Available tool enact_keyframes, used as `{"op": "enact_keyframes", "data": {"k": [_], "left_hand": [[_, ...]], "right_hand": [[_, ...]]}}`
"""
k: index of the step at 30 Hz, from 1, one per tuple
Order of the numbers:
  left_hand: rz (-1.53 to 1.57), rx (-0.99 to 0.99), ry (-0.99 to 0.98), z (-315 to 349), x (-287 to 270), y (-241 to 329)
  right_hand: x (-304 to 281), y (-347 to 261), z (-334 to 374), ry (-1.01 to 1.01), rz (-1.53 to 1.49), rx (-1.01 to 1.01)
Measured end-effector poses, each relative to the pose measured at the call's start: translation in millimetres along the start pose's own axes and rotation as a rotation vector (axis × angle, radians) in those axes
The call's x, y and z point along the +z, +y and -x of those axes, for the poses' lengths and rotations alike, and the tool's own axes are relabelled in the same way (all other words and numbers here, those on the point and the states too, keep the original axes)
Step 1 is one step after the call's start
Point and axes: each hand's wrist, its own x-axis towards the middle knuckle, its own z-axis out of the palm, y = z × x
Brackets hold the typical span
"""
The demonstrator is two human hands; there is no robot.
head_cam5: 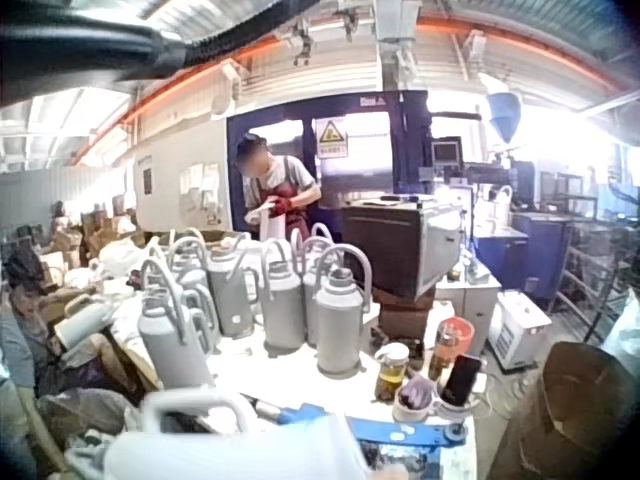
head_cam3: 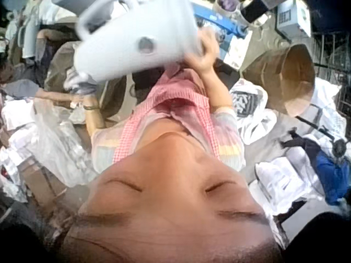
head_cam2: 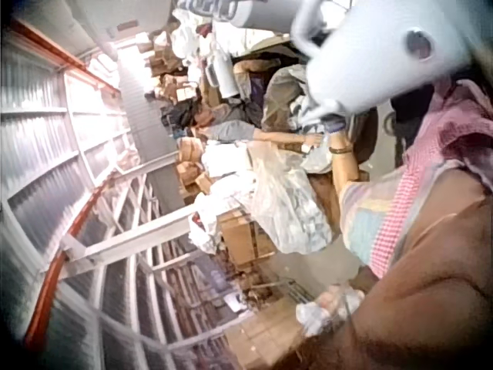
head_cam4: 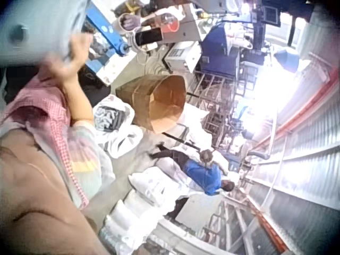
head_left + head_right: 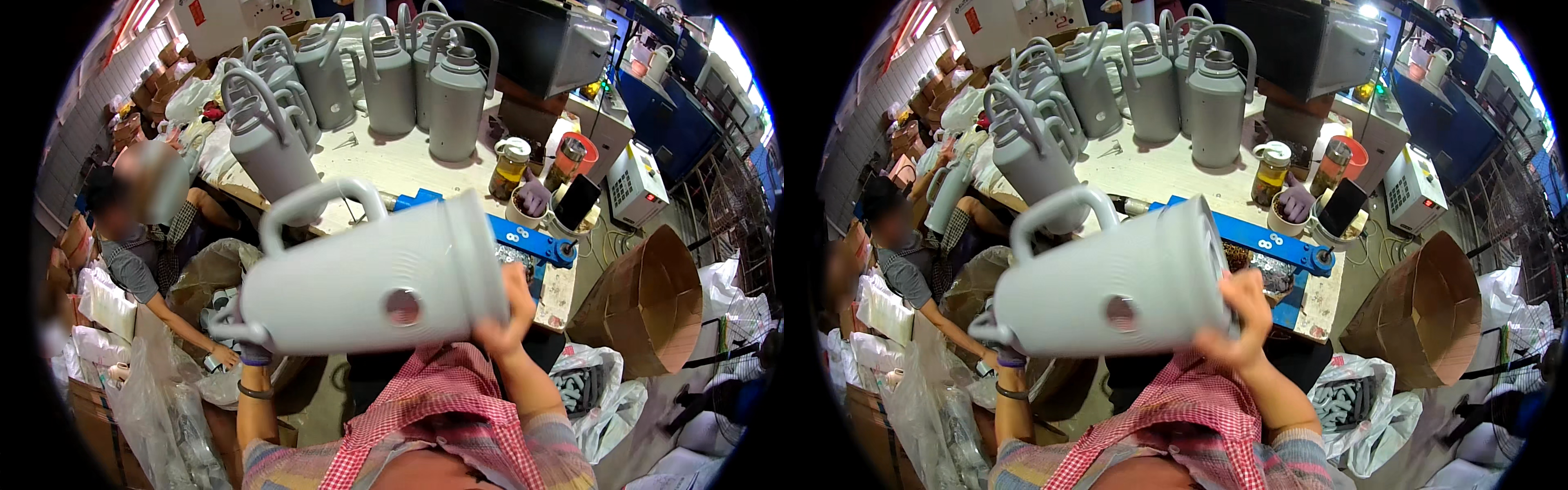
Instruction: The person assembles white plastic containers by hand in a workshop setting. They pick up a container body, insert a small circular component into the opening, and then attach a handle to the side. The person repeats this process for multiple units, placing the finished containers on a nearby table.
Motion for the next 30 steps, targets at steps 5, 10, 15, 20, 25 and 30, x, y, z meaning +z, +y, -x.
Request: {"op": "enact_keyframes", "data": {"k": [5,10,15,20,25,30], "left_hand": [[-0.714,0.771,0.054,-43,41,174],[-0.250,0.438,0.203,-67,6,166],[-0.234,0.529,0.231,-68,3,209],[-0.372,0.510,-0.051,-107,9,253],[-0.665,0.728,-0.332,-193,38,194],[-0.815,0.812,-0.199,-247,84,128]], "right_hand": [[43,24,-26,-0.153,-0.799,1.064],[63,9,-35,-0.243,-0.303,-0.361],[174,56,-23,-0.097,-0.827,0.778],[248,107,-23,-0.694,-0.590,0.842],[215,81,-103,-0.502,-0.404,0.432],[191,64,-163,-0.581,-0.321,0.334]]}}
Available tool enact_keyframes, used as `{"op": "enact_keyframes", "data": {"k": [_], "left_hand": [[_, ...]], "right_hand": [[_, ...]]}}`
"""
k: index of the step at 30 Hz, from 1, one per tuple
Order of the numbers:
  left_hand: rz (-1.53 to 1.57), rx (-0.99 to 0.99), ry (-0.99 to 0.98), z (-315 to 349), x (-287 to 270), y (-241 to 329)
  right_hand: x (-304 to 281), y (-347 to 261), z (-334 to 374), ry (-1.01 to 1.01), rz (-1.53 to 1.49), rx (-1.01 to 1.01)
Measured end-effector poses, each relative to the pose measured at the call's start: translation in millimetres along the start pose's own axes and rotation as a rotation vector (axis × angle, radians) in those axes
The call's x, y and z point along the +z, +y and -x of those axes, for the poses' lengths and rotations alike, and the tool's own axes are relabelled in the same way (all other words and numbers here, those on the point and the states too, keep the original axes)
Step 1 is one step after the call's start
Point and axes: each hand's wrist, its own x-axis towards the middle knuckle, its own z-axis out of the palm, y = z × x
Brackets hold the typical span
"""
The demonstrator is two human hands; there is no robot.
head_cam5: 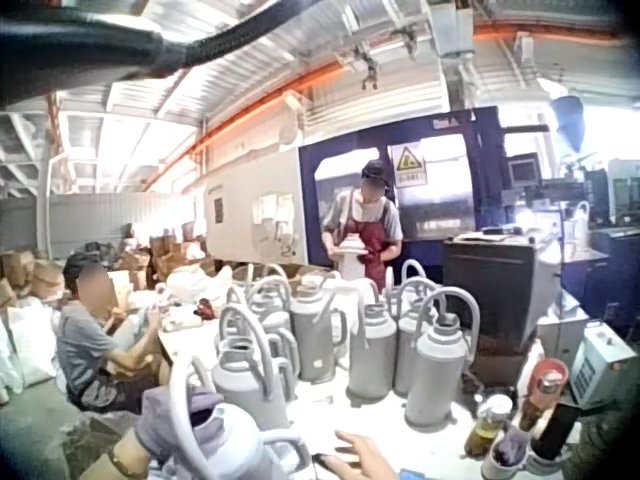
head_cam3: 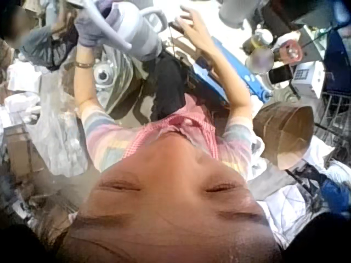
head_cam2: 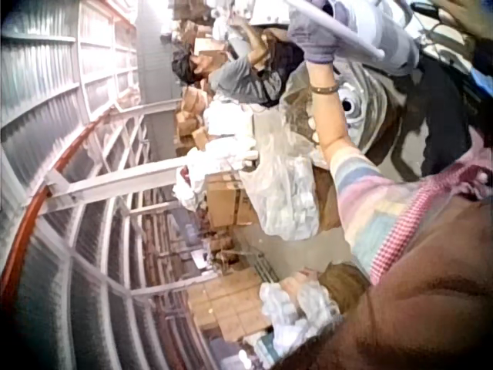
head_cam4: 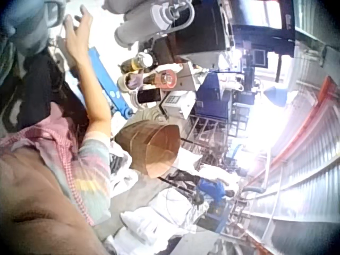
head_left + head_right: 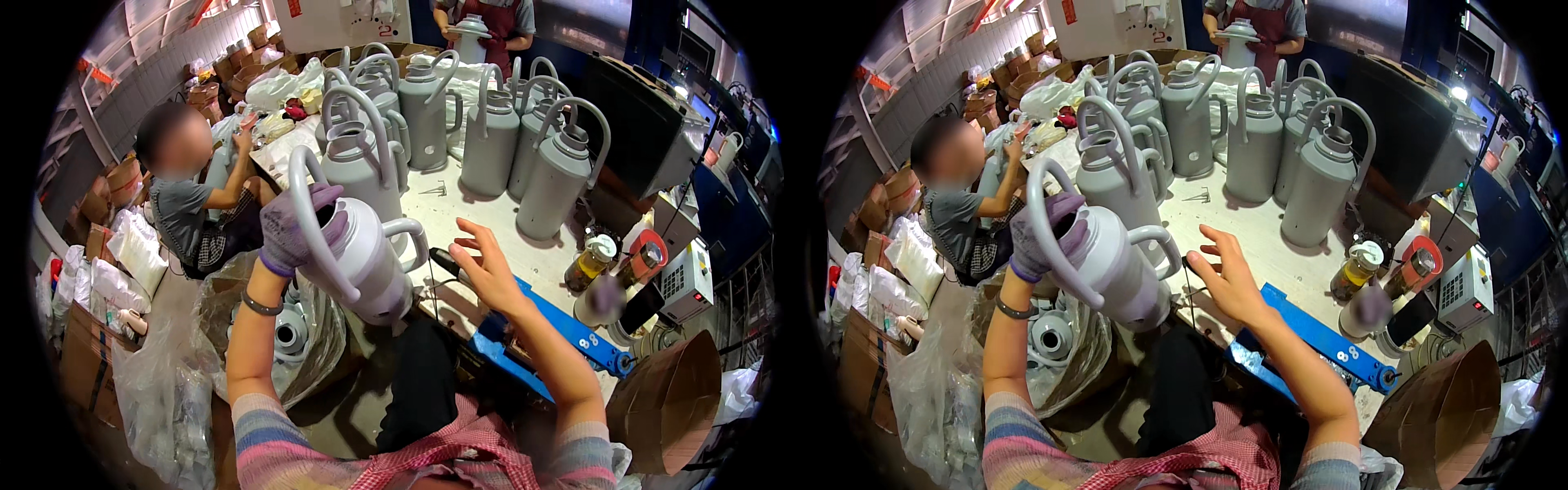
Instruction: The person assembles white plastic containers by hand in a workshop setting. They pick up a container body, insert a small circular component into the opening, and then attach a handle to the side. The person repeats this process for multiple units, placing the finished containers on a nearby table.
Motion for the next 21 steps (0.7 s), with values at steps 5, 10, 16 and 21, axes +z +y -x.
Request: {"op": "enact_keyframes", "data": {"k": [5,10,16,21], "left_hand": [[0.005,-0.088,-0.057,-23,40,-37],[0.012,-0.191,-0.012,-37,90,-67],[-0.124,-0.274,-0.137,-83,136,-76],[-0.196,-0.465,-0.183,-108,190,-95]], "right_hand": [[-45,-2,-24,0.085,0.039,-0.042],[-123,40,-67,0.273,0.567,-0.198],[-277,88,-173,0.697,0.957,-0.103],[-276,104,-192,0.562,0.971,0.321]]}}
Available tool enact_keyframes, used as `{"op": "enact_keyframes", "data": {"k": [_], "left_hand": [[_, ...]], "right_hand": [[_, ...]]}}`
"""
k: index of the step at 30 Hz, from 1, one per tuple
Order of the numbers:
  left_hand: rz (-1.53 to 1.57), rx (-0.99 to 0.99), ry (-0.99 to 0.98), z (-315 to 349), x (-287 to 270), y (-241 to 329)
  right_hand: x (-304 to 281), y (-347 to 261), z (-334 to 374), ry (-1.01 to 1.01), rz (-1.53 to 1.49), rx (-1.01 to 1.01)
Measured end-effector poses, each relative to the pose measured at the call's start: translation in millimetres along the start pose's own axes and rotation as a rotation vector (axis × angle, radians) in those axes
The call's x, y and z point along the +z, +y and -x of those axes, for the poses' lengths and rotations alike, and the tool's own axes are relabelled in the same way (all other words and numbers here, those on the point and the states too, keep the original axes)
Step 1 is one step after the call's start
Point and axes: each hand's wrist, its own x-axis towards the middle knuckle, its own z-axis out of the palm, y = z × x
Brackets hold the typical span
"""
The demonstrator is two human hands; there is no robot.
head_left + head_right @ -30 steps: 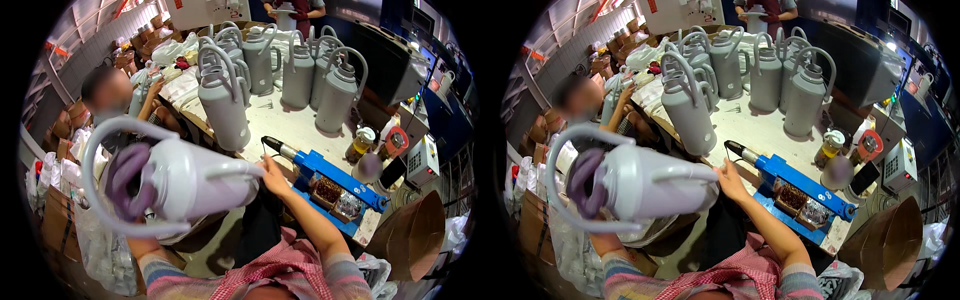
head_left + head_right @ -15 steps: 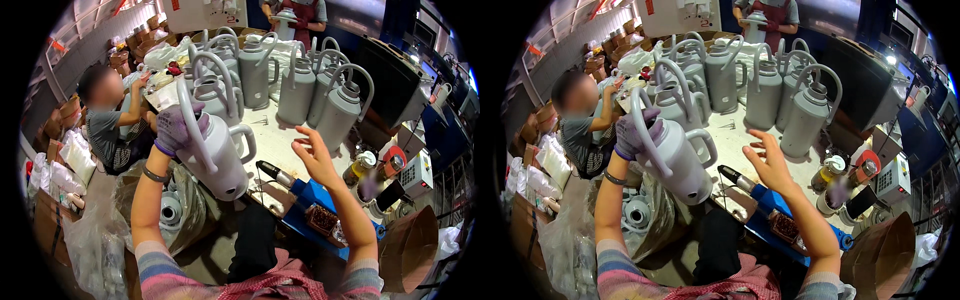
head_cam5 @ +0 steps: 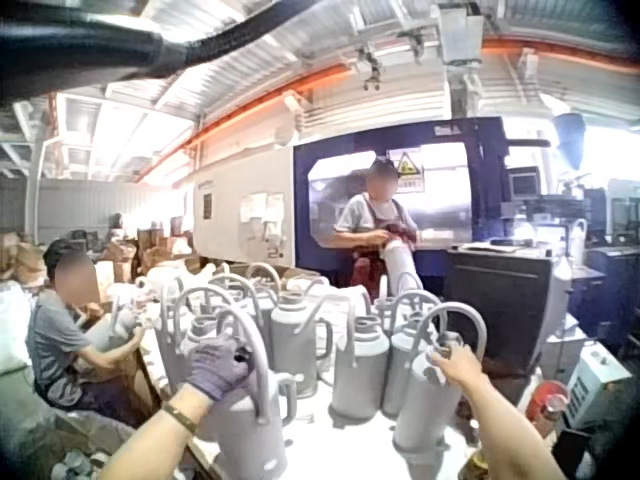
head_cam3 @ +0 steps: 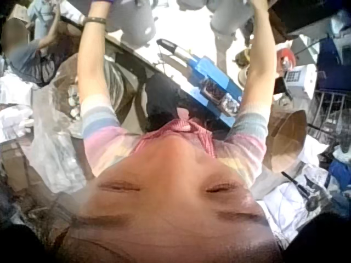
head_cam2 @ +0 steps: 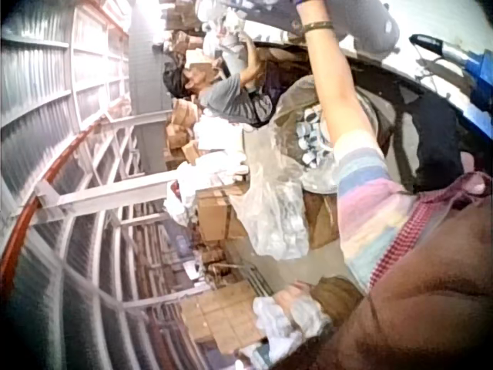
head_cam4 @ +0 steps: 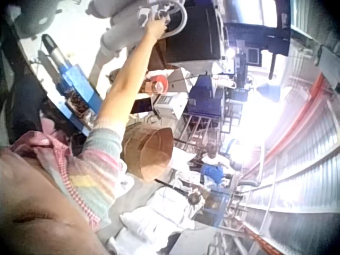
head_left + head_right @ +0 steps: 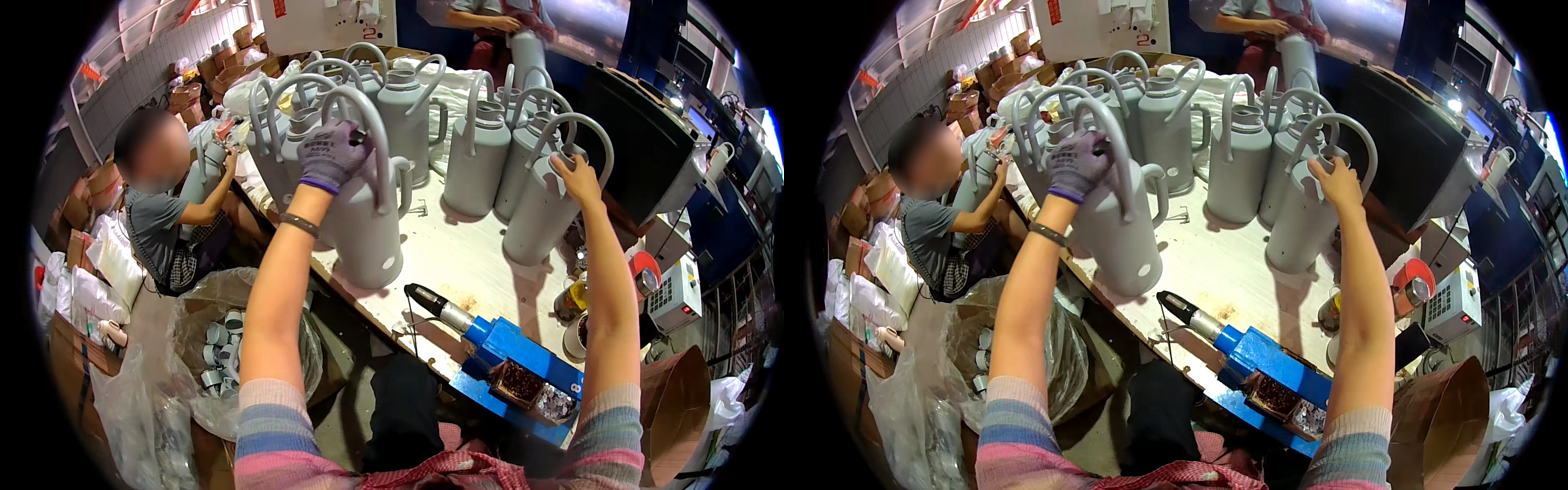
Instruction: The person assembles white plastic containers by hand in a workshop setting. They pick up a container body, insert a small circular component into the opening, and then attach a handle to the side. The person repeats this process for multiple units, placing the finished containers on a nearby table.
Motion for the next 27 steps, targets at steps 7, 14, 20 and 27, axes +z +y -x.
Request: {"op": "enact_keyframes", "data": {"k": [7,14,20,27], "left_hand": [[-0.038,0.189,0.426,11,-18,-9],[1.392,-0.100,-0.175,205,-49,88],[1.698,-0.300,0.033,341,-90,185],[1.765,-0.305,-0.406,350,-140,219]], "right_hand": [[-102,-26,88,0.278,-0.146,-0.092],[-238,10,221,0.409,-0.936,0.050],[-294,47,375,0.190,-0.559,-0.086],[-384,81,491,0.168,0.399,-0.274]]}}
